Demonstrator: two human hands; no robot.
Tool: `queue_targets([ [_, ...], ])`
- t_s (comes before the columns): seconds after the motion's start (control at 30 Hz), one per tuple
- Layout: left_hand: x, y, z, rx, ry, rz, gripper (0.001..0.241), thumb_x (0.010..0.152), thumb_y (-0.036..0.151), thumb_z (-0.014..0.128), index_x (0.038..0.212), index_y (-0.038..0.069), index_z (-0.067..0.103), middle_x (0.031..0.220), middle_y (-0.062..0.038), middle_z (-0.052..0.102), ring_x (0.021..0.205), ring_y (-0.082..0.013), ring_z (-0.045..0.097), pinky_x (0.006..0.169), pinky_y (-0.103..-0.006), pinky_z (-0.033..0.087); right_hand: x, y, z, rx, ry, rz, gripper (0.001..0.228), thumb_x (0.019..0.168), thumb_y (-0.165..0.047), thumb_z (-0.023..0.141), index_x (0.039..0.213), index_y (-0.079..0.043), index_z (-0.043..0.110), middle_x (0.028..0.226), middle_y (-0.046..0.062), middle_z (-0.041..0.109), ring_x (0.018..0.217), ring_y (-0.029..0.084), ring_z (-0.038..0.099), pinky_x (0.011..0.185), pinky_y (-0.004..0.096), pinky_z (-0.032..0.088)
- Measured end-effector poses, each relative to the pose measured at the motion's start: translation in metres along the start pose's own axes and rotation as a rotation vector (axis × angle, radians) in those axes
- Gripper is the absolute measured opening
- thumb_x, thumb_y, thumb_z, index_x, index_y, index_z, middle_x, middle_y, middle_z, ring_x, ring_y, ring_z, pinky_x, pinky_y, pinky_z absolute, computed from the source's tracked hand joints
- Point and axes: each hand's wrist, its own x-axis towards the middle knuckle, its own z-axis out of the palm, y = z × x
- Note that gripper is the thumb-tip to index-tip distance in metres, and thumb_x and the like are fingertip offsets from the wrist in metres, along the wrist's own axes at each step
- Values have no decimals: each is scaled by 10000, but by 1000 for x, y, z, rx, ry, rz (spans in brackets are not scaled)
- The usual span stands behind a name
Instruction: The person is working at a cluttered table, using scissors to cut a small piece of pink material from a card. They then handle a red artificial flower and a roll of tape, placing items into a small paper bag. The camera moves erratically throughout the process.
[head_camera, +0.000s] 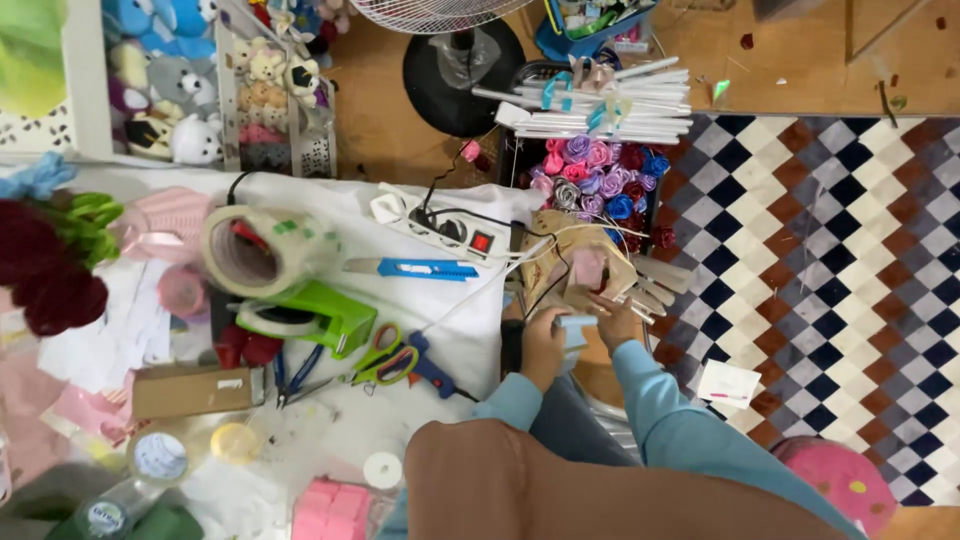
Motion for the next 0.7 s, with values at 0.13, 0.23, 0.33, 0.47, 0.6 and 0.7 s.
queue_targets([
  [0.13,41,-44,63,143,-112,-144,341,931,2,545,1146,199,722,1062,-66,720,1076,-312,683,989,-432,544,38,40,11,-141,62,-131,563,918,-120,617,1480,-128,574,1470,409,488,1320,558,503,1151,607,405],
  [0.23,71,-56,90,170,-100,-81,258,971,5,570,1154,95,729,1085,-197,716,1091,-415,669,963,-495,548,73,103,19,-90,152,-93,463,899,-185,729,1358,-137,700,1310,259,681,1190,405,654,1049,476,544],
  [0.33,94,-74,109,152,-176,-196,290,1008,-5,537,1212,99,716,1145,-168,730,1140,-367,676,1020,-457,538,51,75,-3,26,277,-144,265,880,-117,800,1136,-51,794,1047,279,744,1057,433,697,911,484,594],
  [0.47,119,-99,118,384,-185,-124,259,957,17,604,1177,81,725,1100,-155,719,1077,-356,696,951,-477,577,41,55,-17,462,298,-108,210,868,-169,845,1069,-115,813,957,96,759,949,183,674,892,340,570],
  [0.6,119,-56,101,400,-28,28,212,835,-13,693,1025,37,775,921,-189,676,964,-426,693,858,-497,592,12,10,-34,905,199,-141,232,904,-25,792,1124,33,746,875,46,714,832,78,650,871,245,570],
  [0.7,103,-88,112,409,-64,48,240,863,61,697,1077,131,779,945,-132,694,996,-369,692,875,-450,590,-16,-21,-65,851,227,-220,213,904,2,774,1116,-1,755,949,32,737,887,62,654,905,241,551],
])
